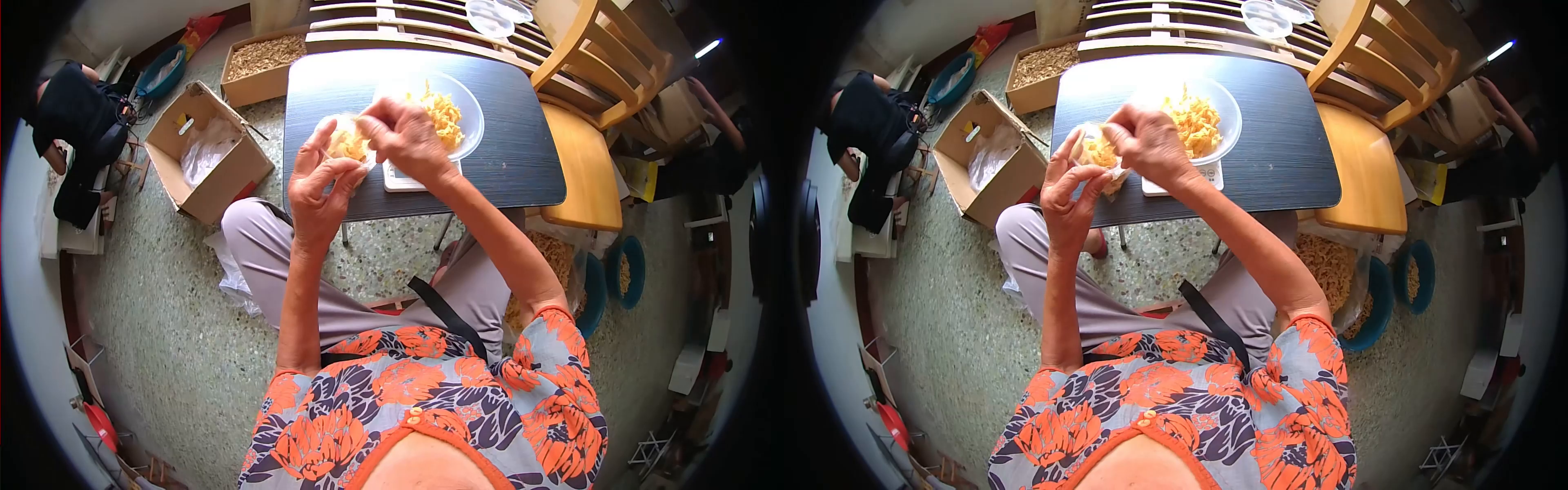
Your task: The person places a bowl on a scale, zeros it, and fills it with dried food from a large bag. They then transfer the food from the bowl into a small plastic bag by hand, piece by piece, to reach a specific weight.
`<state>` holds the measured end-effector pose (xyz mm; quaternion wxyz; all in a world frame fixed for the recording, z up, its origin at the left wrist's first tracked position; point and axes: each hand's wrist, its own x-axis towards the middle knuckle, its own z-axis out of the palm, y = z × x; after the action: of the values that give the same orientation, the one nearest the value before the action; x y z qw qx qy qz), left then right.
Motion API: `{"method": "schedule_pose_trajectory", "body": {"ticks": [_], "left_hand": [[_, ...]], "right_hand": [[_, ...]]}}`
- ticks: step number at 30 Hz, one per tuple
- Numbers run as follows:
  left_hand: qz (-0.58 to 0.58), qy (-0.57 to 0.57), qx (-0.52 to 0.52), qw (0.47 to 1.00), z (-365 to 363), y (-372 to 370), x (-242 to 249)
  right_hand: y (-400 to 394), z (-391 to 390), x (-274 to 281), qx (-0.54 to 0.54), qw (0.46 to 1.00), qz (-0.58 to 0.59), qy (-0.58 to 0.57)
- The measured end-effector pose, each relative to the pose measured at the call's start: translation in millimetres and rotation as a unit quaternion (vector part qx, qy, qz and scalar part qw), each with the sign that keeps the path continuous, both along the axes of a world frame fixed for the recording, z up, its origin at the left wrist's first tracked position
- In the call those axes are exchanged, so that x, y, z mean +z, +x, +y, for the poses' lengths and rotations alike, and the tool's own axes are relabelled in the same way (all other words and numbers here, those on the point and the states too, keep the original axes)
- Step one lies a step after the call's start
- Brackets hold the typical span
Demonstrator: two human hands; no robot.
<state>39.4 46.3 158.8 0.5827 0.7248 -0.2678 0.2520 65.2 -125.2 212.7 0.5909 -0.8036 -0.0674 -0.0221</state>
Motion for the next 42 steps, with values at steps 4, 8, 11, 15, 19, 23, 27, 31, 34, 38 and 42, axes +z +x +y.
{"method": "schedule_pose_trajectory", "body": {"ticks": [4, 8, 11, 15, 19, 23, 27, 31, 34, 38, 42], "left_hand": [[-0.014, 0.016, 0.014, 1.0, 3, -1, -7], [-0.022, -0.008, 0.003, 1.0, 4, -1, -16], [-0.006, -0.017, -0.006, 1.0, 4, -2, -15], [-0.014, -0.04, 0.003, 0.999, 6, 0, -18], [-0.002, -0.038, -0.002, 0.999, 3, -2, -20], [0.008, -0.011, 0.004, 1.0, 5, 0, -17], [0.017, -0.011, 0.014, 1.0, 5, -1, -11], [0.003, -0.004, 0.022, 1.0, 8, -4, -12], [-0.004, 0.0, 0.019, 1.0, 6, -2, -10], [-0.007, 0.012, 0.024, 1.0, 7, -2, -9], [-0.001, 0.007, 0.029, 1.0, 6, -2, -10]], "right_hand": [[10, 7, -24, 0.08, 0.922, -0.302, -0.231], [9, 4, -24, 0.12, 0.876, -0.301, -0.358], [9, 5, -13, 0.185, 0.813, -0.328, -0.444], [2, 10, -10, 0.184, 0.86, -0.291, -0.377], [7, 8, -7, 0.23, 0.811, -0.249, -0.478], [8, -3, -11, 0.218, 0.833, -0.284, -0.423], [9, -28, 12, 0.161, 0.912, -0.262, -0.272], [30, -85, 29, 0.077, 0.855, -0.262, -0.44], [41, -105, 15, 0.111, 0.855, -0.198, -0.466], [47, -106, 0, 0.115, 0.84, -0.149, -0.509], [50, -107, -5, 0.085, 0.844, -0.181, -0.497]]}}
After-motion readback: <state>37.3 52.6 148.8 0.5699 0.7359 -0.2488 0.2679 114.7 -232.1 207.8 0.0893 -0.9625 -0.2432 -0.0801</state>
